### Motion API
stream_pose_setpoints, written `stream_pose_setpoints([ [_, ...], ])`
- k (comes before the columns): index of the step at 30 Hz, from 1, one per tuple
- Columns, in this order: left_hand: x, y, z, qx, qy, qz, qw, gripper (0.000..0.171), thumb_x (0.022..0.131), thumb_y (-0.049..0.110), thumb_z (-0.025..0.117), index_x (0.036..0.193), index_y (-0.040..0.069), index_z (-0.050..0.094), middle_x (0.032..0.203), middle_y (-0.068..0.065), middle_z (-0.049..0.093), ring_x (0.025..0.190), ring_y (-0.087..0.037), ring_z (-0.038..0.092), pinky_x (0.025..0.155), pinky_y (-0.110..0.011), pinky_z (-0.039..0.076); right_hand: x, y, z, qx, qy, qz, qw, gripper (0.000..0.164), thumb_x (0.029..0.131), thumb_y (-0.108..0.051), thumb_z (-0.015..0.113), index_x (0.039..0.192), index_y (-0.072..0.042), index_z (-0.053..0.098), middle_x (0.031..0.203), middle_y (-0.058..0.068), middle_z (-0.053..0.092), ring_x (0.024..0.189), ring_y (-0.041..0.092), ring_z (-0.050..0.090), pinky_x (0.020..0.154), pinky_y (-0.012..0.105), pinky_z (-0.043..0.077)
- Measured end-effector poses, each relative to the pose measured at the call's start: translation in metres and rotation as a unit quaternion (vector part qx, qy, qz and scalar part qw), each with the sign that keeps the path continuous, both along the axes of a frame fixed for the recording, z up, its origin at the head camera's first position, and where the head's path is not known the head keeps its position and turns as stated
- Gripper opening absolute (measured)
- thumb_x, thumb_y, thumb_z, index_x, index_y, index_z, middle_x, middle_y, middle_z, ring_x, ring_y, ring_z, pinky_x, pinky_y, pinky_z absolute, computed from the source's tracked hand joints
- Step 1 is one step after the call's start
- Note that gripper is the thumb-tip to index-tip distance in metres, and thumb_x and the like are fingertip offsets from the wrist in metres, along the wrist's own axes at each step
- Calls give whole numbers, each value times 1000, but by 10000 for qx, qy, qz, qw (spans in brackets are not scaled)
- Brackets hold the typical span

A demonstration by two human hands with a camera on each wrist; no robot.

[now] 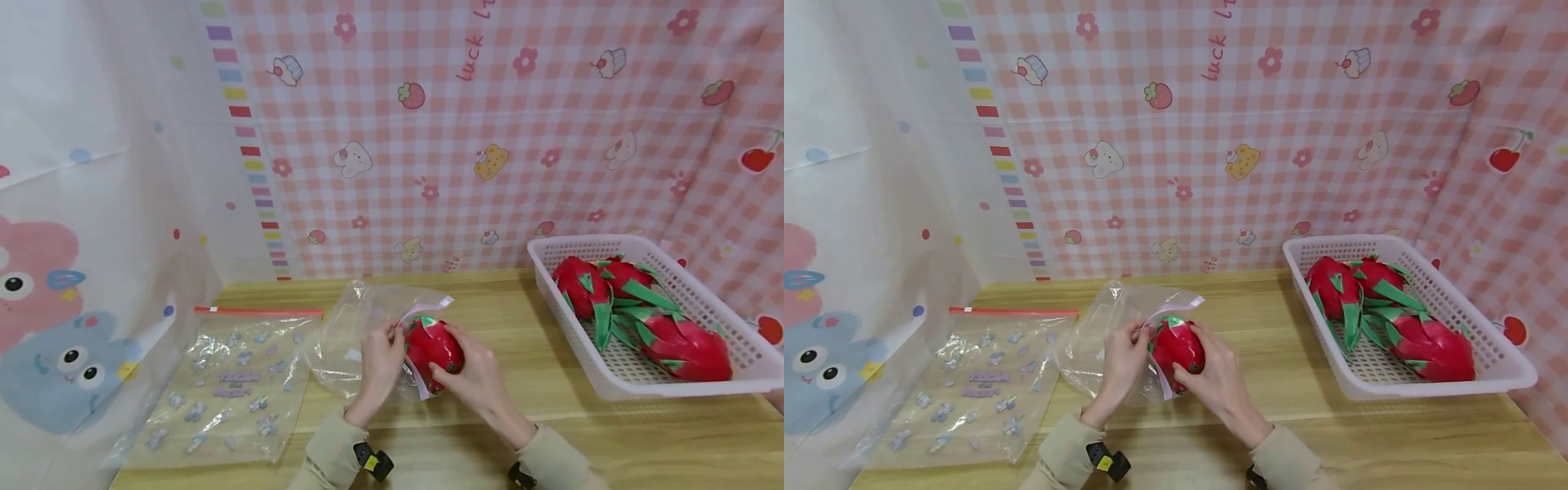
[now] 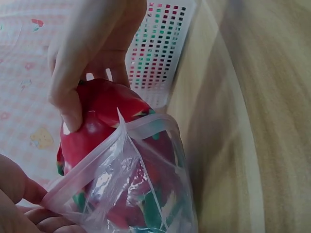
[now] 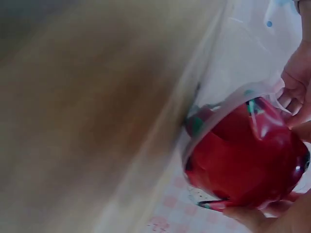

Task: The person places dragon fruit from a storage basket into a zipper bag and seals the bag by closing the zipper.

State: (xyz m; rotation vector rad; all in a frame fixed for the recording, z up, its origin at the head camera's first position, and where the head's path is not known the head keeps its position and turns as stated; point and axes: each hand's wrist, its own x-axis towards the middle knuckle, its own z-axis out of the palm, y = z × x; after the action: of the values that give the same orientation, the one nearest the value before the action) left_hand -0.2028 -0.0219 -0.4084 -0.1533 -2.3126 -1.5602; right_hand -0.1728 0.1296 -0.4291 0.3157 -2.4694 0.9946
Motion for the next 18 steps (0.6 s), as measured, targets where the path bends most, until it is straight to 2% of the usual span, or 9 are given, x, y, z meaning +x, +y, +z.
stream_pose_setpoints([
  [5, -2, -2, 0, 55, -231, -139, 9996, 21, 89, -1, 54, 102, -10, 67, 87, -24, 72, 47, -6, 45, 38, -13, 29, -5, -3, 0, 173, -535, -83, 9984, 74, 70, -27, 83, 132, 0, 50, 130, 21, 58, 106, 34, 63, 83, 45, 56],
  [8, -2, -2, 0, 53, -312, -139, 9994, 21, 89, -1, 54, 103, -9, 67, 87, -24, 72, 45, -4, 42, 37, -12, 28, -7, -4, 0, 165, -588, 10, 9981, 78, 68, -25, 86, 131, 2, 49, 128, 21, 59, 108, 35, 62, 86, 45, 55],
  [14, -1, -2, 2, -123, -190, 229, 9995, 20, 86, 1, 56, 100, -5, 70, 79, -18, 73, 50, -4, 50, 38, -16, 29, 1, -3, 1, 220, 58, -87, 9997, 77, 62, -21, 89, 127, 2, 55, 121, 21, 64, 102, 34, 65, 81, 43, 57],
  [16, 0, -3, 3, -184, -39, 363, 9992, 21, 85, 0, 56, 99, -5, 71, 79, -17, 74, 53, -5, 53, 40, -16, 32, 5, -3, 5, 286, 301, -204, 9989, 78, 60, -23, 90, 127, 2, 56, 120, 21, 64, 101, 34, 65, 79, 43, 57],
  [18, 2, -3, 5, -280, 185, 458, 9984, 21, 85, 0, 56, 99, -5, 71, 79, -17, 73, 50, -5, 49, 40, -16, 31, 8, -3, 12, 232, 476, -238, 9983, 78, 60, -23, 90, 126, 2, 56, 119, 21, 65, 99, 34, 66, 77, 42, 58],
])
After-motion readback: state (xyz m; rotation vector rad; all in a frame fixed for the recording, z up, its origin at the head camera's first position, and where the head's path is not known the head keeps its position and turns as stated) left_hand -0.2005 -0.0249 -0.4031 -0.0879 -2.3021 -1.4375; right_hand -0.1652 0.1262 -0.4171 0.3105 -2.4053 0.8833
